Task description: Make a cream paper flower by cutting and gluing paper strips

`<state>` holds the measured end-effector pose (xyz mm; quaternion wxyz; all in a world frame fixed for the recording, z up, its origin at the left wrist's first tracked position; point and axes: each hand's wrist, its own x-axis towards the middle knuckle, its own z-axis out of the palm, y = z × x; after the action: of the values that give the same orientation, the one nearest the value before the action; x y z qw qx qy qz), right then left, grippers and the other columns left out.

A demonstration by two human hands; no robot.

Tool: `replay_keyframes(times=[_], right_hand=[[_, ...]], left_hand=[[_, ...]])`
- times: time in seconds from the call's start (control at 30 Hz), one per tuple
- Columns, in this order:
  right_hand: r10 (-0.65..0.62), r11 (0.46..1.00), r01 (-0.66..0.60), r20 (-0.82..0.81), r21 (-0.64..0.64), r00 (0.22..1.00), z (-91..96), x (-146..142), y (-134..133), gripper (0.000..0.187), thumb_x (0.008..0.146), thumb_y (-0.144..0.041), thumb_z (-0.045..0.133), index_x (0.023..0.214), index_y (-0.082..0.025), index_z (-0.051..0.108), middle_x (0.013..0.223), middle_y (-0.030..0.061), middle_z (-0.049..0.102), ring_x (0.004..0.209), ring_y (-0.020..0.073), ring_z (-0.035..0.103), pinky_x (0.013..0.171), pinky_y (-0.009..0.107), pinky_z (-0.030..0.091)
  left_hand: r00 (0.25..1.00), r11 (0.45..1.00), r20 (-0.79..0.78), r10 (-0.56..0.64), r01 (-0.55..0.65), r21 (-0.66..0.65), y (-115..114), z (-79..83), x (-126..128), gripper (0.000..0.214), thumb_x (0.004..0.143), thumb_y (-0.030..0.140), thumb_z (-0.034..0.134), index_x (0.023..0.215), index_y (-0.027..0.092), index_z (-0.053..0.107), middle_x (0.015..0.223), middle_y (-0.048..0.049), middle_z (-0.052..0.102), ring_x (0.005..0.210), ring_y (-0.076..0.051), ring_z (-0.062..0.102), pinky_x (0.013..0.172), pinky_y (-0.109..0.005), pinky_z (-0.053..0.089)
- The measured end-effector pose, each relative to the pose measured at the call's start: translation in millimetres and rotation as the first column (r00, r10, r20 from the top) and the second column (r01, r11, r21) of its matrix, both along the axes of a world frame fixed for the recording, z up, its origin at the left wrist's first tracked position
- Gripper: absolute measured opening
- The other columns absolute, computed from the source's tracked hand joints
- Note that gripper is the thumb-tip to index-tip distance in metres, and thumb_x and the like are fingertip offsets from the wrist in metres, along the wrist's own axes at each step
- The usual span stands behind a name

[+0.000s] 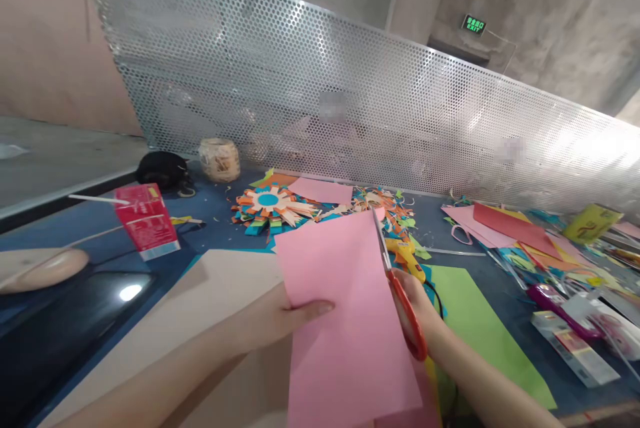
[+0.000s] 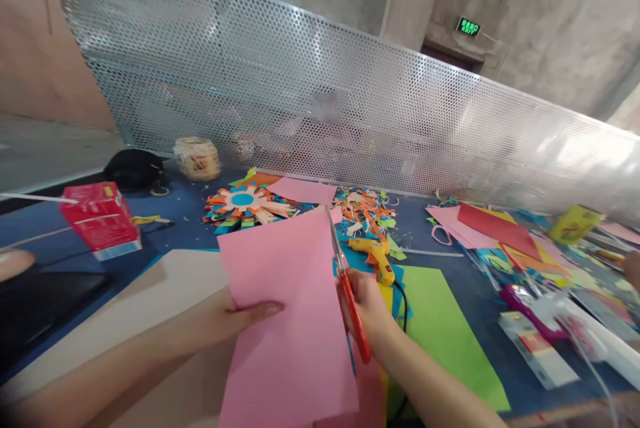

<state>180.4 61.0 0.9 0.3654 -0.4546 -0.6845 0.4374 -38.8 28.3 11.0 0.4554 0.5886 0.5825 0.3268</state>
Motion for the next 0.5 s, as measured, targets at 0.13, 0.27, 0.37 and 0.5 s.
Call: replay_keyframes(times=[0.13, 0.27, 0.37, 0.5], right_hand=[[-0.053, 0.999, 0.052, -0.03, -0.014, 0.998, 9.2, -2.4, -8.4, 0.034, 0.078, -0.049, 0.049, 0.062, -0.02, 0.043, 0.049, -0.0037, 0.043, 0.043, 0.0088, 0.04, 0.041, 0.023, 0.034], [-0.059, 0.995, 0.061, 0.022, -0.08, 0.998, 16.7, -6.0, -14.8, 0.037, 0.077, -0.054, 0.047, 0.061, -0.022, 0.04, 0.042, -0.0055, 0.039, 0.034, 0.0084, 0.039, 0.032, 0.021, 0.031], [-0.047, 0.995, 0.054, 0.082, -0.082, 0.996, 18.7, -6.8, -16.9, 0.038, 0.077, -0.055, 0.047, 0.06, -0.022, 0.036, 0.037, -0.0079, 0.035, 0.026, 0.0075, 0.035, 0.025, 0.02, 0.026], [-0.01, 0.994, 0.016, 0.059, -0.109, 0.998, 21.7, -7.3, -18.2, 0.04, 0.075, -0.059, 0.046, 0.063, -0.021, 0.04, 0.035, -0.0092, 0.036, 0.024, 0.0069, 0.034, 0.023, 0.018, 0.026]], left_hand=[[0.995, 0.995, 0.035, -0.099, 0.099, -0.001, 1.7, -2.3, -2.4, 0.051, 0.063, 0.056, 0.061, 0.102, 0.023, 0.066, 0.105, -0.0039, 0.068, 0.102, -0.028, 0.059, 0.096, -0.041, 0.042], [0.992, 0.994, 0.065, -0.112, 0.112, 0.006, 3.9, -1.4, -4.8, 0.047, 0.065, 0.055, 0.061, 0.101, 0.025, 0.065, 0.104, -0.0024, 0.068, 0.102, -0.027, 0.059, 0.093, -0.038, 0.045], [0.98, 0.986, 0.108, -0.169, 0.168, 0.018, 5.0, 3.4, -7.6, 0.044, 0.067, 0.053, 0.06, 0.1, 0.024, 0.065, 0.105, -0.0021, 0.068, 0.101, -0.026, 0.06, 0.09, -0.037, 0.047], [0.988, 0.999, 0.155, -0.026, 0.03, -0.019, 9.3, 10.0, -17.7, 0.047, 0.057, 0.053, 0.067, 0.09, 0.02, 0.066, 0.095, -0.004, 0.071, 0.09, -0.028, 0.064, 0.079, -0.038, 0.053]])
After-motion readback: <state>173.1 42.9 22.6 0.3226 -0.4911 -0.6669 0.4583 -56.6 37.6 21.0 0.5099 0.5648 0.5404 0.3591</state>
